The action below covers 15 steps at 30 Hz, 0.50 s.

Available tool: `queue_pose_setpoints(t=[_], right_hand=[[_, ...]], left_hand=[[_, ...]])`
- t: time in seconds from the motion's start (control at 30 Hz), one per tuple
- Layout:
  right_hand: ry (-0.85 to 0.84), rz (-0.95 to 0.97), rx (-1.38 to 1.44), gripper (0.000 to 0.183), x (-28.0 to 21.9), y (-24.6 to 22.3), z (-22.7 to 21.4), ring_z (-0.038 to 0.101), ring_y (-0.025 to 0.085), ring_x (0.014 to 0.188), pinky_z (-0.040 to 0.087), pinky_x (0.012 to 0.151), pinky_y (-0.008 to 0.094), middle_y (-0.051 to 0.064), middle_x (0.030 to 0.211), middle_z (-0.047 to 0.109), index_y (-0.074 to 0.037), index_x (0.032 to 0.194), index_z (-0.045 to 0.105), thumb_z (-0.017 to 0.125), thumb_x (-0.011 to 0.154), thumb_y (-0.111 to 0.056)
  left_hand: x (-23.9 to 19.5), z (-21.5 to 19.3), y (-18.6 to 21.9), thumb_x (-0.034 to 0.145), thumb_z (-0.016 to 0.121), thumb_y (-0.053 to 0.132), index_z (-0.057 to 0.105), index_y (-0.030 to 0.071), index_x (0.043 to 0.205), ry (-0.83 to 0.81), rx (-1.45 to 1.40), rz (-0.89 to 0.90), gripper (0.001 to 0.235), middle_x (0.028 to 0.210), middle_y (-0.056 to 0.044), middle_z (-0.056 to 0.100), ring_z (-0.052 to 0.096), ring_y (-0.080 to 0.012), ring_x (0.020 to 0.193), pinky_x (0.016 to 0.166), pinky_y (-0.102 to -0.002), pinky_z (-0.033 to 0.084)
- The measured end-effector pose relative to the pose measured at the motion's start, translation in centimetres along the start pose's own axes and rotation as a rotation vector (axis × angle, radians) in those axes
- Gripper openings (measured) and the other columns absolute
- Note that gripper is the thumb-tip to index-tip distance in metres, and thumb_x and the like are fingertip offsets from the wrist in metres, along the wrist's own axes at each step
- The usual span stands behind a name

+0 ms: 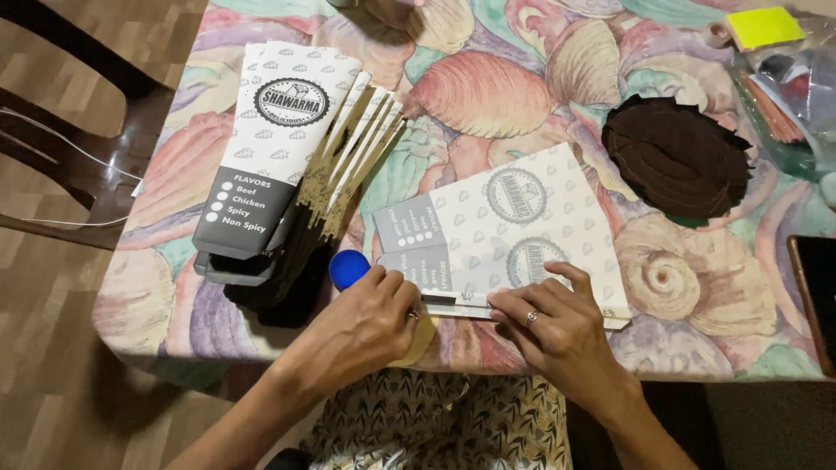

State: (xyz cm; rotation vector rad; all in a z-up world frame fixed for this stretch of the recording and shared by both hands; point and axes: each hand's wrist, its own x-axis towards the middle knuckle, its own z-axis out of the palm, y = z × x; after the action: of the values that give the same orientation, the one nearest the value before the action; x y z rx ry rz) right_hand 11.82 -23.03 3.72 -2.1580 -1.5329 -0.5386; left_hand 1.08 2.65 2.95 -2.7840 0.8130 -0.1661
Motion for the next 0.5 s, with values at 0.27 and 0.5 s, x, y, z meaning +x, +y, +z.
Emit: queue_pose_setpoints(t=[0.27,0.5], right_hand=[[0.031,-0.133,-0.079,0.021,-0.2,0.6,0.9,0.069,0.019,0.066,0.050,0.102,0.052,0.010,0.083,0.076,-0.003,0.107,0.071,0.080,0.090,-0.011],[0.116,-0.264,-0.105,0.010,0.8,0.8,1.6,0.060,0.019,0.059,0.053,0.097,0.051,0.012,0.073,0.067,0.003,0.096,0.068,0.069,0.096,-0.007]], left_hand=[[1.2,-0.4,-0.3,0.092,0.074,0.010,0.069,0.003,0.101,0.423,0.031,-0.133,0.012,0.104,-0.010,0.066,0.061,-0.0247,0.095,0.091,-0.044,0.056],[1.6,1.8,7.0,0.097,0.074,0.012,0.070,-0.006,0.116,0.614,-0.269,-0.338,0.027,0.119,-0.028,0.071,0.069,-0.0404,0.108,0.096,-0.054,0.058]])
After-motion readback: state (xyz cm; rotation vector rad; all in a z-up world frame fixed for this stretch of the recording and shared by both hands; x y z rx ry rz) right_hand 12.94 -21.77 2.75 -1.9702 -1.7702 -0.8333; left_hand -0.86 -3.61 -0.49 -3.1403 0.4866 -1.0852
